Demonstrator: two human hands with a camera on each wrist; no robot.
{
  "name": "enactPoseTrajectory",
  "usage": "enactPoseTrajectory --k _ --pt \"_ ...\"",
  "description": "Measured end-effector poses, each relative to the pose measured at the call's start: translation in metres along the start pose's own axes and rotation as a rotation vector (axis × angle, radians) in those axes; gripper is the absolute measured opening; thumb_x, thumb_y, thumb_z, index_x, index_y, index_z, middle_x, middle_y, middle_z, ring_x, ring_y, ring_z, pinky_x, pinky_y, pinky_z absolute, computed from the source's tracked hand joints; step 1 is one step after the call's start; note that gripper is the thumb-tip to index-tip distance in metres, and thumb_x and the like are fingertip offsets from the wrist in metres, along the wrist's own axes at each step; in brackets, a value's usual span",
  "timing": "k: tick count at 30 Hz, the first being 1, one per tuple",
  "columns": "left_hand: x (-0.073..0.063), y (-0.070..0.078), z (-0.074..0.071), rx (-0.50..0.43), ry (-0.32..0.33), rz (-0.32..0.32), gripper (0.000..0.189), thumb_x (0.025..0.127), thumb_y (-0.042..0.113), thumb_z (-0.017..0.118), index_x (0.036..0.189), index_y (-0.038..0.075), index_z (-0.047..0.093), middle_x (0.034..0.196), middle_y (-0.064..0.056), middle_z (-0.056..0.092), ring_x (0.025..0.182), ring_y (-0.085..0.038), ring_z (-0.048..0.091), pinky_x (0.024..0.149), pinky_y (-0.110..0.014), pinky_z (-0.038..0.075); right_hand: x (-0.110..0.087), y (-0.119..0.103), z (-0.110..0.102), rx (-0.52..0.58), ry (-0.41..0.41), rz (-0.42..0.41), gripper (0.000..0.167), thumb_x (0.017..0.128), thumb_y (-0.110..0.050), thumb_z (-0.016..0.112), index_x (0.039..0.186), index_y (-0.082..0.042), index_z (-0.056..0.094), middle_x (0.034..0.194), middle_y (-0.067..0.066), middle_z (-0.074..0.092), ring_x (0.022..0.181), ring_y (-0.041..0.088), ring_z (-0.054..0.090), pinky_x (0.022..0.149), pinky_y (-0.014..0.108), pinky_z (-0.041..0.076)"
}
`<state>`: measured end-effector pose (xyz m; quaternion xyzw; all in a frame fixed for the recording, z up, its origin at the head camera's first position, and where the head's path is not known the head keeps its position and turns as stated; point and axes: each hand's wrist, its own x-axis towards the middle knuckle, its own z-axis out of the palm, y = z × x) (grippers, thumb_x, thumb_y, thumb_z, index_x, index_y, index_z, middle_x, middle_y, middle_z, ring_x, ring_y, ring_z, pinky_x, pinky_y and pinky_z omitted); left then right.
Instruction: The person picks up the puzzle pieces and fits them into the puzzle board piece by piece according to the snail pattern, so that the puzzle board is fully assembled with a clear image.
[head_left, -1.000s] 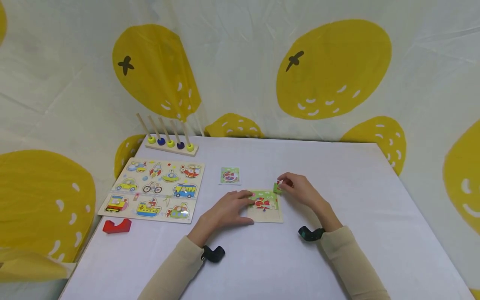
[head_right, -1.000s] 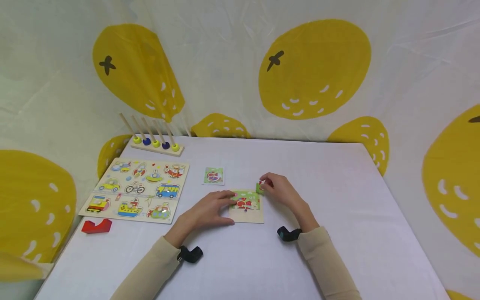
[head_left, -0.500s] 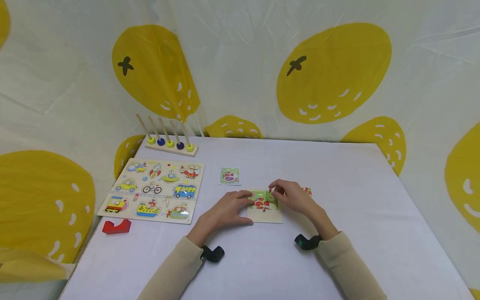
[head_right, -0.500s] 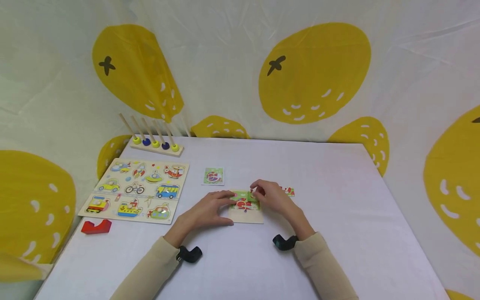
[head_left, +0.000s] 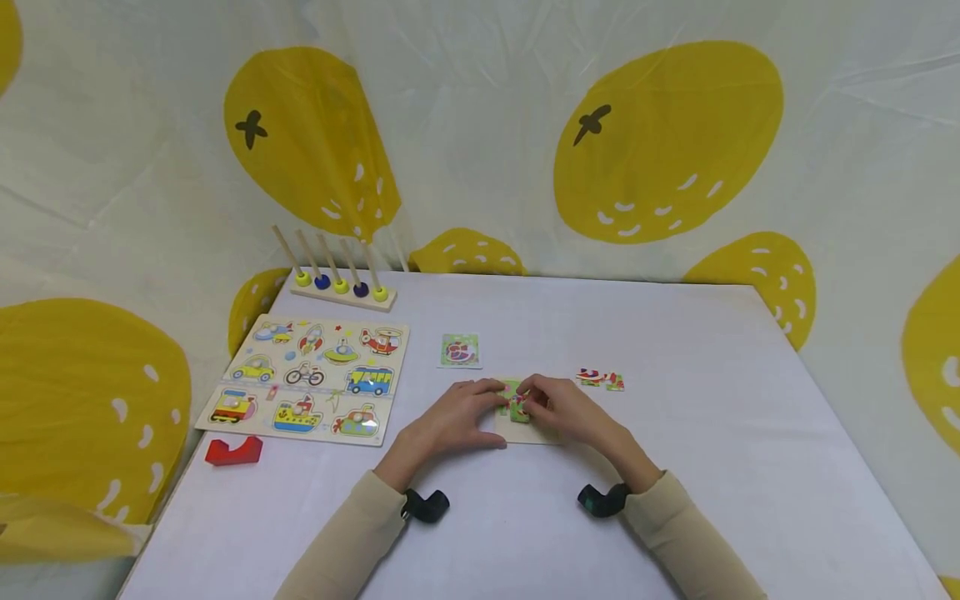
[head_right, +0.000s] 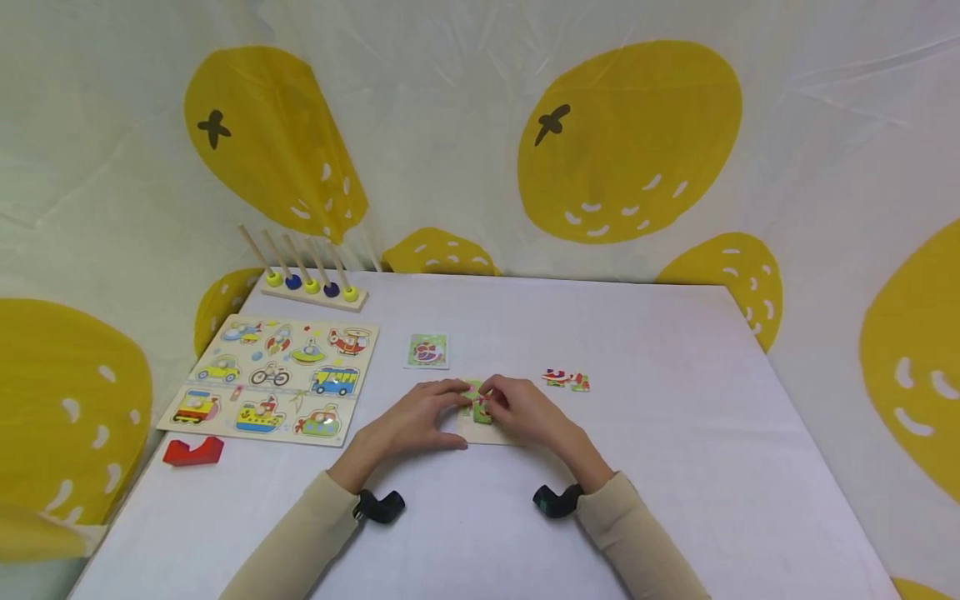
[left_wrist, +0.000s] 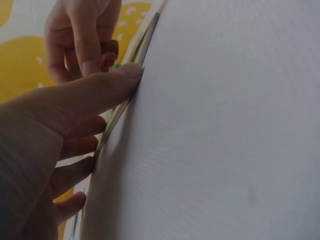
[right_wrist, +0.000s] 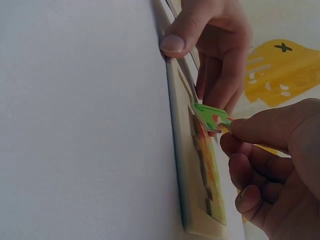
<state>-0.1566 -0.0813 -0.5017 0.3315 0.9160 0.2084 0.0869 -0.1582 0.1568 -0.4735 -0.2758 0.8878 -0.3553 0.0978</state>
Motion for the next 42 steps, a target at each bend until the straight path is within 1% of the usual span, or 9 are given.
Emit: enactPoseTrajectory --k 4,10,15,21,25,30,35,39,42 --pt "0.0 0.0 0.0 -0.008 -0.001 -0.008 0.068 0.082 0.055 0.076 0.138 0.02 0.06 0.152 0.004 0.049 0.143 -0.014 0.044 0.12 -0.041 0.034 -0.001 -0.002 0.006 0.007 -0.013 0.005 0.015 0.094 -0.009 0.064 0.109 -0.008 0.066 0.084 -0.005 0.067 0.075 0.003 0.057 0.07 0.02 0.05" --pt "0.0 0.0 0.0 -0.014 0.003 -0.015 0.069 0.081 0.054 0.077 0.138 0.018 0.06 0.152 0.004 0.049 0.143 -0.014 0.044 0.12 -0.04 0.034 -0.001 -0.001 0.013 -0.027 -0.021 0.017 0.013 0.092 -0.01 0.065 0.105 -0.011 0.069 0.08 -0.009 0.063 0.073 0.003 0.054 0.069 0.019 0.048" --pt "0.0 0.001 0.0 -0.009 0.004 -0.012 0.068 0.081 0.055 0.077 0.137 0.018 0.061 0.152 0.004 0.049 0.142 -0.014 0.045 0.12 -0.04 0.033 -0.001 -0.002 0.016 -0.038 -0.016 0.002 0.015 0.092 -0.011 0.068 0.107 -0.011 0.07 0.081 -0.009 0.062 0.074 0.003 0.054 0.068 0.02 0.048" --pt "0.0 0.0 0.0 -0.009 0.005 -0.005 0.067 0.081 0.054 0.077 0.136 0.02 0.062 0.151 0.004 0.05 0.142 -0.013 0.044 0.12 -0.04 0.033 0.0 -0.001 0.02 -0.043 -0.012 -0.021 0.014 0.091 -0.011 0.07 0.105 -0.01 0.071 0.083 -0.008 0.063 0.076 0.003 0.055 0.07 0.02 0.049" --pt "0.0 -0.001 0.0 -0.004 0.002 0.0 0.066 0.082 0.054 0.077 0.136 0.02 0.062 0.151 0.004 0.05 0.142 -0.013 0.044 0.12 -0.04 0.034 0.0 0.0 0.023 -0.077 -0.007 -0.05 0.013 0.09 -0.011 0.072 0.103 -0.011 0.072 0.086 -0.007 0.064 0.078 0.002 0.055 0.071 0.02 0.05" --pt "0.0 0.0 -0.001 0.003 -0.005 -0.001 0.066 0.082 0.055 0.076 0.136 0.021 0.061 0.151 0.004 0.05 0.143 -0.013 0.044 0.12 -0.04 0.034 0.0 0.0 0.024 -0.097 0.003 -0.06 0.012 0.09 -0.013 0.073 0.102 -0.012 0.072 0.088 -0.007 0.064 0.079 0.002 0.056 0.072 0.021 0.051" --pt "0.0 0.001 -0.001 0.0 0.007 0.007 0.062 0.086 0.055 0.072 0.136 0.02 0.062 0.149 0.003 0.052 0.142 -0.013 0.045 0.119 -0.041 0.035 -0.001 0.0 0.023 -0.09 0.003 -0.057 0.013 0.089 -0.015 0.074 0.102 -0.012 0.072 0.087 -0.008 0.064 0.079 0.001 0.056 0.072 0.02 0.051" --pt "0.0 0.001 0.0 -0.003 0.044 0.026 0.05 0.093 0.049 0.066 0.133 0.019 0.064 0.147 0.002 0.055 0.139 -0.014 0.048 0.117 -0.042 0.037 -0.001 0.0 0.023 -0.092 -0.006 -0.059 0.014 0.089 -0.014 0.074 0.103 -0.012 0.072 0.088 -0.007 0.064 0.079 0.001 0.057 0.073 0.02 0.051" --pt "0.001 0.0 0.003 0.008 0.069 0.033 0.044 0.095 0.045 0.065 0.13 0.018 0.066 0.145 0.001 0.056 0.137 -0.014 0.051 0.116 -0.043 0.039 0.0 -0.001 0.023 -0.093 -0.014 -0.055 0.014 0.089 -0.013 0.073 0.103 -0.011 0.072 0.089 -0.006 0.065 0.081 0.002 0.058 0.074 0.021 0.052"
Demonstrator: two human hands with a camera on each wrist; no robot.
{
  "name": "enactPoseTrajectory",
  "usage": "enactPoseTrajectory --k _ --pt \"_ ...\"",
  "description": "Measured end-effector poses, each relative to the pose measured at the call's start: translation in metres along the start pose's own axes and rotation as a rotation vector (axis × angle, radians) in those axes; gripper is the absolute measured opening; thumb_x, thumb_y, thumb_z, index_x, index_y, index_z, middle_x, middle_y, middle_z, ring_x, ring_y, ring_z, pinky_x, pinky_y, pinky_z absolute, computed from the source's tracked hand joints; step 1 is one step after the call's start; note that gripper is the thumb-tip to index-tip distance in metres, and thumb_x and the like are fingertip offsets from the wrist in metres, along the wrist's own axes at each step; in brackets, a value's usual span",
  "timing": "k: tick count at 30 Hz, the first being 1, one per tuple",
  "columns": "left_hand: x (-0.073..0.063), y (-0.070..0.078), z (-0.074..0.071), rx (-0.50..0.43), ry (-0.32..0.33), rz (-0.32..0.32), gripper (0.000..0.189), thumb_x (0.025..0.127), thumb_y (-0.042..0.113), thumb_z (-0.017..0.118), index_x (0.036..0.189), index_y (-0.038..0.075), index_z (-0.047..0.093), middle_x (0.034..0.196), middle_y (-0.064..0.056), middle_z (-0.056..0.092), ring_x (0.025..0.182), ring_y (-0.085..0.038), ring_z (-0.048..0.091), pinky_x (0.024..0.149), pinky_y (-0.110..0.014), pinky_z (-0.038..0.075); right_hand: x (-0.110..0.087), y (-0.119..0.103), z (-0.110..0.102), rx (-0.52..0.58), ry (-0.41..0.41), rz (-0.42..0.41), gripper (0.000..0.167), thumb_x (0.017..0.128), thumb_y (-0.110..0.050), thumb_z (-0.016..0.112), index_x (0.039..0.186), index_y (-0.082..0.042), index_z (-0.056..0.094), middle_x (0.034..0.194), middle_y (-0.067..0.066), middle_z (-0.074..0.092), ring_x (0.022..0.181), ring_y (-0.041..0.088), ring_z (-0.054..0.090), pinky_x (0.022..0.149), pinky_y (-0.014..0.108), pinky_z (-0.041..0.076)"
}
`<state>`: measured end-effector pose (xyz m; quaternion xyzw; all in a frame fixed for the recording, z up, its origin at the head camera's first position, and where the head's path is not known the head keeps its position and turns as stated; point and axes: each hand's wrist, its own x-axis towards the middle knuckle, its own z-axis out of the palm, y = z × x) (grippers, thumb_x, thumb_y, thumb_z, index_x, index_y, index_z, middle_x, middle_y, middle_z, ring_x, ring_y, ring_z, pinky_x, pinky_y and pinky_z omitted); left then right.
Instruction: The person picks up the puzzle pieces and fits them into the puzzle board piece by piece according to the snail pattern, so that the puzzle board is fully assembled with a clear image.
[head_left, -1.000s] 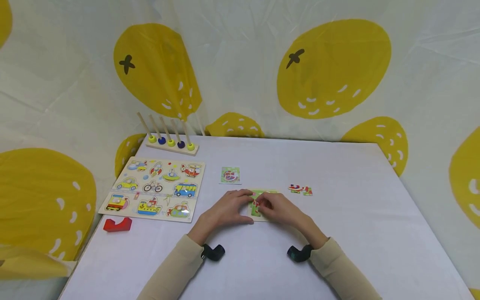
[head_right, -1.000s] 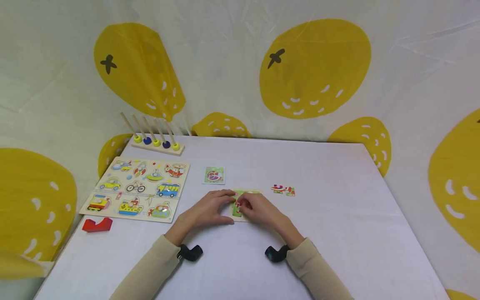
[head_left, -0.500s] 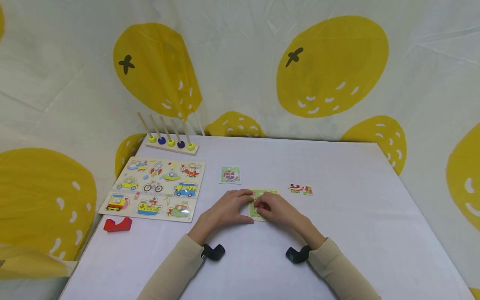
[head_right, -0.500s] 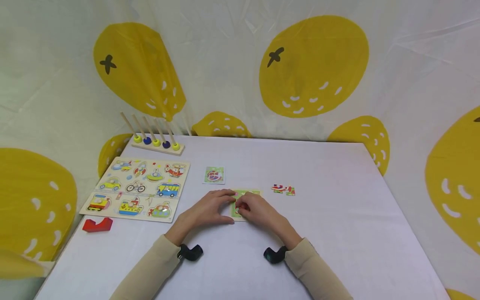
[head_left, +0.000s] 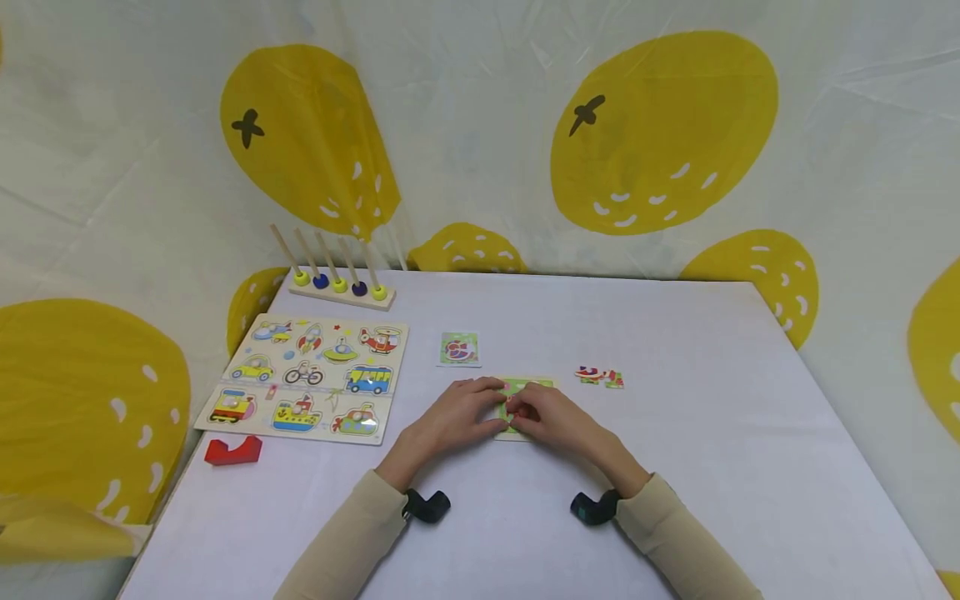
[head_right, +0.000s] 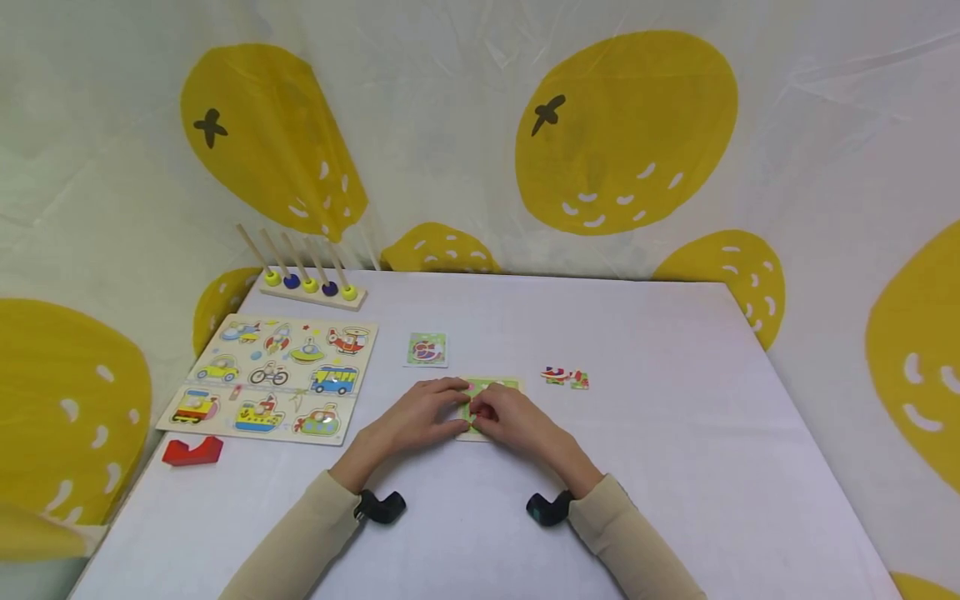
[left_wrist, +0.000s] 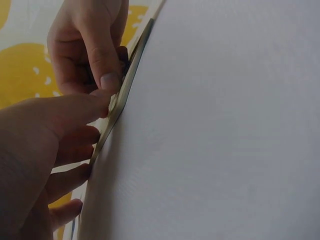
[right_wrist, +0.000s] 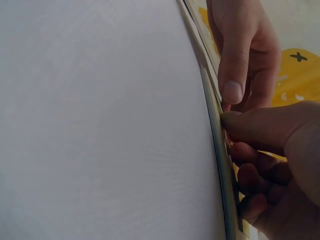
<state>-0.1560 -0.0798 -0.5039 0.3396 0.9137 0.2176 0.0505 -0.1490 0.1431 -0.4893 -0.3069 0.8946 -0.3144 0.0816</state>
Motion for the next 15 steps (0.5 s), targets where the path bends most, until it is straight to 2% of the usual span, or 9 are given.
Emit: enactPoseTrajectory --k 8,15 --pt "0.0014 0.0019 0.0017 0.009 0.005 -0.02 0.043 0.093 0.043 0.069 0.128 0.018 0.067 0.144 0.001 0.057 0.135 -0.014 0.052 0.115 -0.044 0.04 -0.0005 -0.0016 -0.0021 0.001 -0.011 -0.009 0.016 0.089 -0.012 0.074 0.104 -0.01 0.072 0.091 -0.006 0.065 0.082 0.002 0.058 0.075 0.021 0.052" --pt "0.0019 0.0017 0.0021 0.017 0.0 -0.028 0.048 0.092 0.045 0.069 0.131 0.017 0.066 0.145 0.001 0.056 0.135 -0.014 0.052 0.115 -0.043 0.04 -0.0024 0.003 -0.0081 0.029 0.017 0.009 0.014 0.089 -0.015 0.074 0.103 -0.012 0.072 0.092 -0.006 0.066 0.084 0.004 0.06 0.077 0.023 0.053"
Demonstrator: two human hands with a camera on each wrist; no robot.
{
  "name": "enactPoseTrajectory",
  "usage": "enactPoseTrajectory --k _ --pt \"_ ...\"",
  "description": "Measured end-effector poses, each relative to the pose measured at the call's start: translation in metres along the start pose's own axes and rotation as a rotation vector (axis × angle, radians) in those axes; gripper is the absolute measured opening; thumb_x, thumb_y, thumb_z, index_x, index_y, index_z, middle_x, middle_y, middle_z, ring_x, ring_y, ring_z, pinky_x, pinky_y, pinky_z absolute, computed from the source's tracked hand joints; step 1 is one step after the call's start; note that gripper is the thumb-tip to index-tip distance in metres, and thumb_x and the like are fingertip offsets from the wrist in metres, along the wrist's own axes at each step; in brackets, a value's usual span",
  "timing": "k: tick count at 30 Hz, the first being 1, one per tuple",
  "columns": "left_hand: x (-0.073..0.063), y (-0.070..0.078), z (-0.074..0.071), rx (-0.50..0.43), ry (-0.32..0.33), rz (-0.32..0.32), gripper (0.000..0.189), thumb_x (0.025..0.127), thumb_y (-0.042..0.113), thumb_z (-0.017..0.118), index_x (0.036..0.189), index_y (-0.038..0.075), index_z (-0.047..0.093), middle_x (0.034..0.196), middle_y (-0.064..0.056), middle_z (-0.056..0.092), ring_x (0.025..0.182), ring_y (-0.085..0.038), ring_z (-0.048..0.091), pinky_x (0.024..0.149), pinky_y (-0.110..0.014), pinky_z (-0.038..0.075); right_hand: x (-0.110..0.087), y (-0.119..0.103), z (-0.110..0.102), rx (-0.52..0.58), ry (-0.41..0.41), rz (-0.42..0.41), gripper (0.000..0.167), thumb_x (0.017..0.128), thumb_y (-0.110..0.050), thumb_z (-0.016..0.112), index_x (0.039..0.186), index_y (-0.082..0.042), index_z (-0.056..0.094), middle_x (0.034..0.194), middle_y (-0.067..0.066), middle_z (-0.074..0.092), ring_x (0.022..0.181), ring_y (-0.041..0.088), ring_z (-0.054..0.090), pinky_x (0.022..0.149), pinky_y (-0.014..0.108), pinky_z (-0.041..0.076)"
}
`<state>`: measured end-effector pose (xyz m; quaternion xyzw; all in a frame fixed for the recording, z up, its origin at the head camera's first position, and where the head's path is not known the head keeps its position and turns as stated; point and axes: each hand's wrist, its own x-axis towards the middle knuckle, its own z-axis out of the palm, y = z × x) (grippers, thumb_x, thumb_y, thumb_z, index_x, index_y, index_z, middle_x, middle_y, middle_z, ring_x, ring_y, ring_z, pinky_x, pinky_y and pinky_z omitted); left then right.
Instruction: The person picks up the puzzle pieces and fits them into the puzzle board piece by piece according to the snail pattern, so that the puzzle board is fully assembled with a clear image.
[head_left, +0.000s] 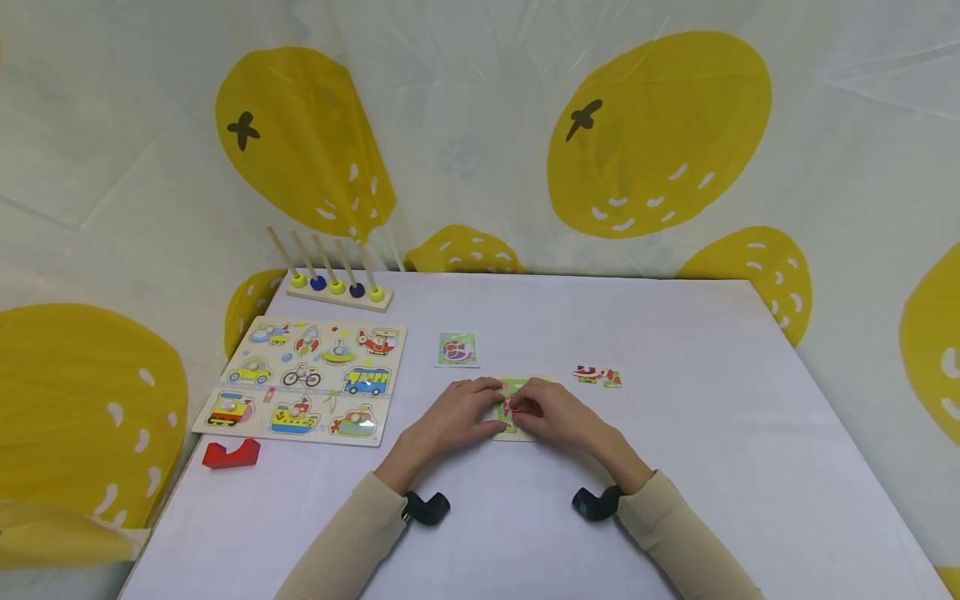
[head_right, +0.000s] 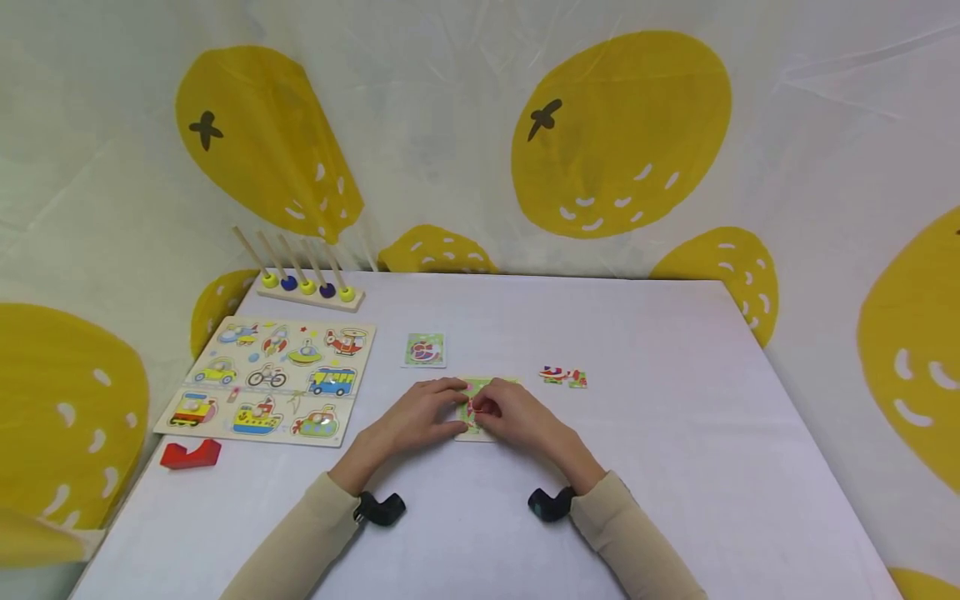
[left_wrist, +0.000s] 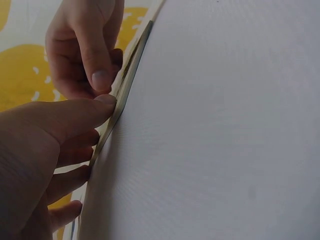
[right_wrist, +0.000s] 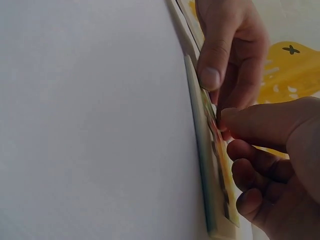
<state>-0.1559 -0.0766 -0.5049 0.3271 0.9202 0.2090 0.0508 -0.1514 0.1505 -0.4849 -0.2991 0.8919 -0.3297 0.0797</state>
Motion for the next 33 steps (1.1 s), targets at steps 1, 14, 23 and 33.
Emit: enactPoseTrajectory --k 1,14,23,33 --pt "0.0 0.0 0.0 -0.004 -0.003 -0.005 0.049 0.092 0.045 0.069 0.132 0.017 0.066 0.145 0.001 0.056 0.136 -0.014 0.052 0.116 -0.043 0.039 0.0 0.001 -0.002 0.003 0.007 0.009 0.014 0.089 -0.014 0.074 0.103 -0.012 0.072 0.092 -0.006 0.065 0.084 0.004 0.06 0.076 0.022 0.053" --pt "0.0 0.0 0.001 -0.011 -0.006 -0.003 0.05 0.092 0.046 0.069 0.133 0.017 0.065 0.145 0.001 0.056 0.135 -0.015 0.052 0.115 -0.043 0.04 -0.005 0.014 -0.031 -0.024 0.098 0.134 0.027 0.086 -0.015 0.077 0.11 -0.006 0.069 0.103 0.005 0.067 0.092 0.02 0.06 0.081 0.032 0.051" --pt "-0.001 0.002 -0.001 -0.007 -0.007 -0.005 0.05 0.092 0.045 0.07 0.133 0.017 0.065 0.145 0.001 0.056 0.136 -0.015 0.051 0.115 -0.043 0.039 -0.011 0.029 -0.051 -0.041 0.171 0.166 0.032 0.086 -0.014 0.076 0.115 -0.002 0.068 0.106 0.011 0.067 0.093 0.025 0.061 0.081 0.039 0.052" --pt "-0.001 0.002 -0.001 -0.002 -0.003 -0.008 0.051 0.092 0.046 0.069 0.134 0.017 0.064 0.146 0.002 0.055 0.137 -0.015 0.05 0.116 -0.042 0.039 -0.015 0.05 -0.062 -0.07 0.196 0.233 0.033 0.087 -0.012 0.076 0.116 0.001 0.067 0.103 0.015 0.066 0.091 0.027 0.061 0.077 0.034 0.052"
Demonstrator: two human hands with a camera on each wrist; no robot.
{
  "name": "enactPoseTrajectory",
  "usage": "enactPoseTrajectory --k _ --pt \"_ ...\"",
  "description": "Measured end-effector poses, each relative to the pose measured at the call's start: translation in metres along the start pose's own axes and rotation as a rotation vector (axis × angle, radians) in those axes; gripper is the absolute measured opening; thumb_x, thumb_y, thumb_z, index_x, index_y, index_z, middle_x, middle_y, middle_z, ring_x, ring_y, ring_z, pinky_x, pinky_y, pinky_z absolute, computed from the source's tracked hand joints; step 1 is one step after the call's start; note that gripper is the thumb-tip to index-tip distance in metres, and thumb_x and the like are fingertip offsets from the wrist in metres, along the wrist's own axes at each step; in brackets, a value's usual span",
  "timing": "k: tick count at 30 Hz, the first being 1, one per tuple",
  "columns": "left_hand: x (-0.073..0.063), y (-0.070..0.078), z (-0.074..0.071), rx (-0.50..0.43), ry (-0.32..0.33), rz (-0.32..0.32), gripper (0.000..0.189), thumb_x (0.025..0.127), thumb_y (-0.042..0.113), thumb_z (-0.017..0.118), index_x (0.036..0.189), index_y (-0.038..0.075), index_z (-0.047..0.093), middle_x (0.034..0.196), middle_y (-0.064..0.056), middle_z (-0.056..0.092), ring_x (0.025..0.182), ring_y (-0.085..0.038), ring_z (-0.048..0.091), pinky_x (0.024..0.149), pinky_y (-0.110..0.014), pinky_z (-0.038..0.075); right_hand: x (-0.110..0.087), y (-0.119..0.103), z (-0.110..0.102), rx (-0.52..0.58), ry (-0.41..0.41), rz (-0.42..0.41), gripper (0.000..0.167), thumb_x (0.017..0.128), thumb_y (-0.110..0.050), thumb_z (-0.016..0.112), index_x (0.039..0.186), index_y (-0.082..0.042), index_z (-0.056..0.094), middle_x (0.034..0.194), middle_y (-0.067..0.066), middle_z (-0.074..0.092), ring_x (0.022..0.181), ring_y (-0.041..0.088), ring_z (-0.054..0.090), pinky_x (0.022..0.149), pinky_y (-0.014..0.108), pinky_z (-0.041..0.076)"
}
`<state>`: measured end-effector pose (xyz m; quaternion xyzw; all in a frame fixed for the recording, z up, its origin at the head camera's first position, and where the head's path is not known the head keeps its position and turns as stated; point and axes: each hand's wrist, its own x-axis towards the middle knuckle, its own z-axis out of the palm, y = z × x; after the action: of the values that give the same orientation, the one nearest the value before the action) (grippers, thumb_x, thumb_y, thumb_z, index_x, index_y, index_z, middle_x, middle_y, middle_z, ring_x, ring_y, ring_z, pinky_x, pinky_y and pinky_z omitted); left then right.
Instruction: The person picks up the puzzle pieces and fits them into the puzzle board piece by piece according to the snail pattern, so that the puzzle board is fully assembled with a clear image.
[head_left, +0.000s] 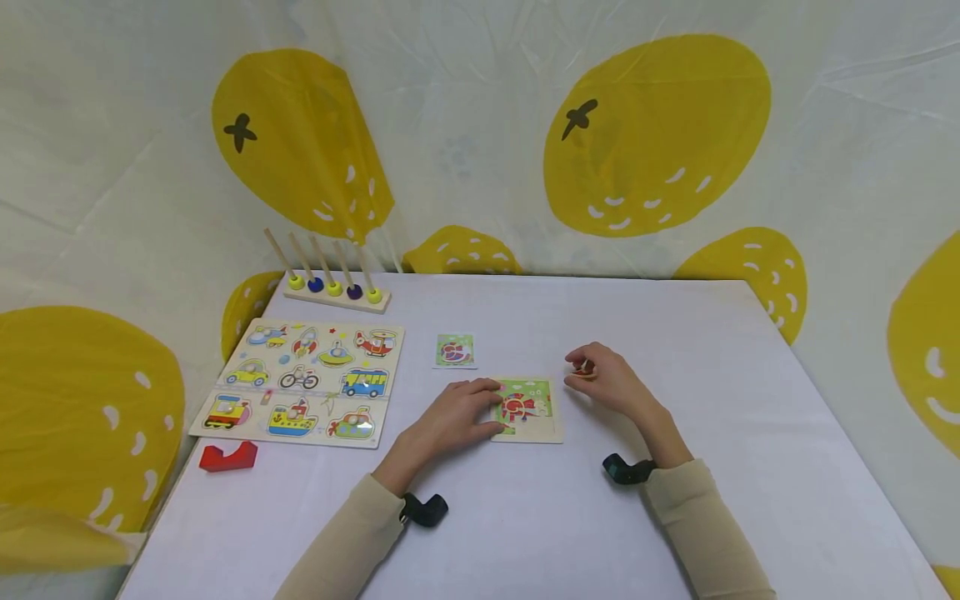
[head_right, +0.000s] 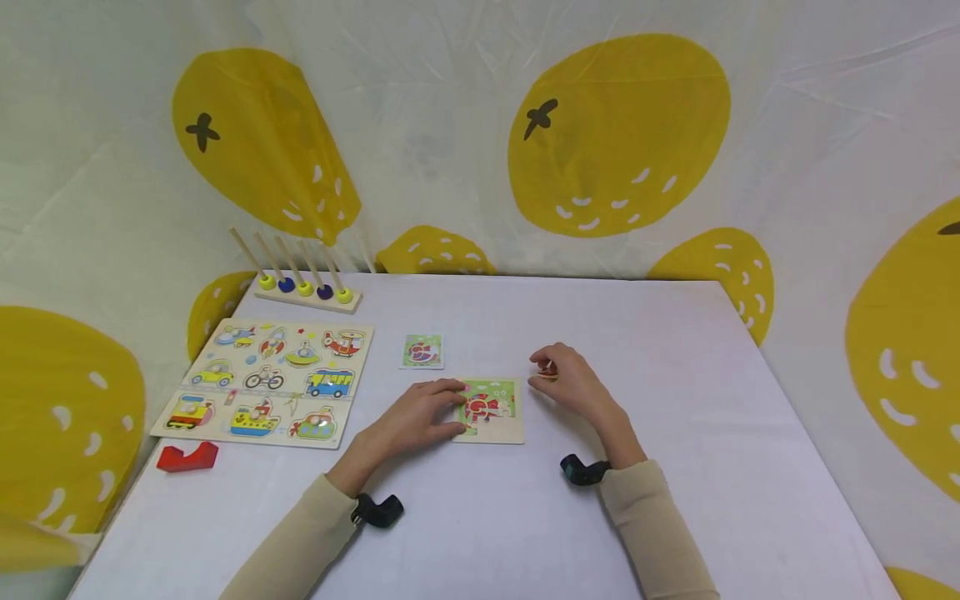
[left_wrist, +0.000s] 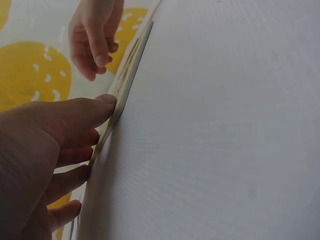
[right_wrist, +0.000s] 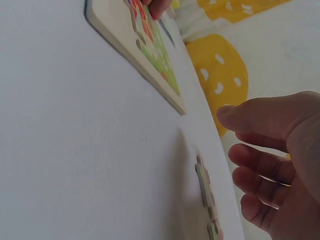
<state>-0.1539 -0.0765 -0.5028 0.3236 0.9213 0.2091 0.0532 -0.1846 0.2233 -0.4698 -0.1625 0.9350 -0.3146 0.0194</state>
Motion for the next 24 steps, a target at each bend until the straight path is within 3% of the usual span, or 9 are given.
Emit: enactPoseTrajectory --k 8,24 --pt "0.0 0.001 -0.002 0.0 0.007 0.005 0.051 0.092 0.046 0.07 0.133 0.017 0.065 0.146 0.001 0.056 0.136 -0.016 0.051 0.115 -0.043 0.04 0.002 0.012 -0.006 -0.032 -0.031 0.069 0.035 0.087 -0.014 0.076 0.118 0.0 0.066 0.107 0.015 0.065 0.093 0.027 0.06 0.081 0.037 0.052" --pt "0.001 0.0 -0.003 -0.011 0.006 0.008 0.05 0.092 0.045 0.07 0.132 0.017 0.065 0.144 0.001 0.057 0.135 -0.015 0.052 0.114 -0.042 0.04 0.001 0.03 -0.01 -0.073 -0.057 0.109 0.034 0.086 -0.015 0.077 0.115 0.001 0.069 0.105 0.016 0.065 0.086 0.023 0.056 0.074 0.031 0.047"
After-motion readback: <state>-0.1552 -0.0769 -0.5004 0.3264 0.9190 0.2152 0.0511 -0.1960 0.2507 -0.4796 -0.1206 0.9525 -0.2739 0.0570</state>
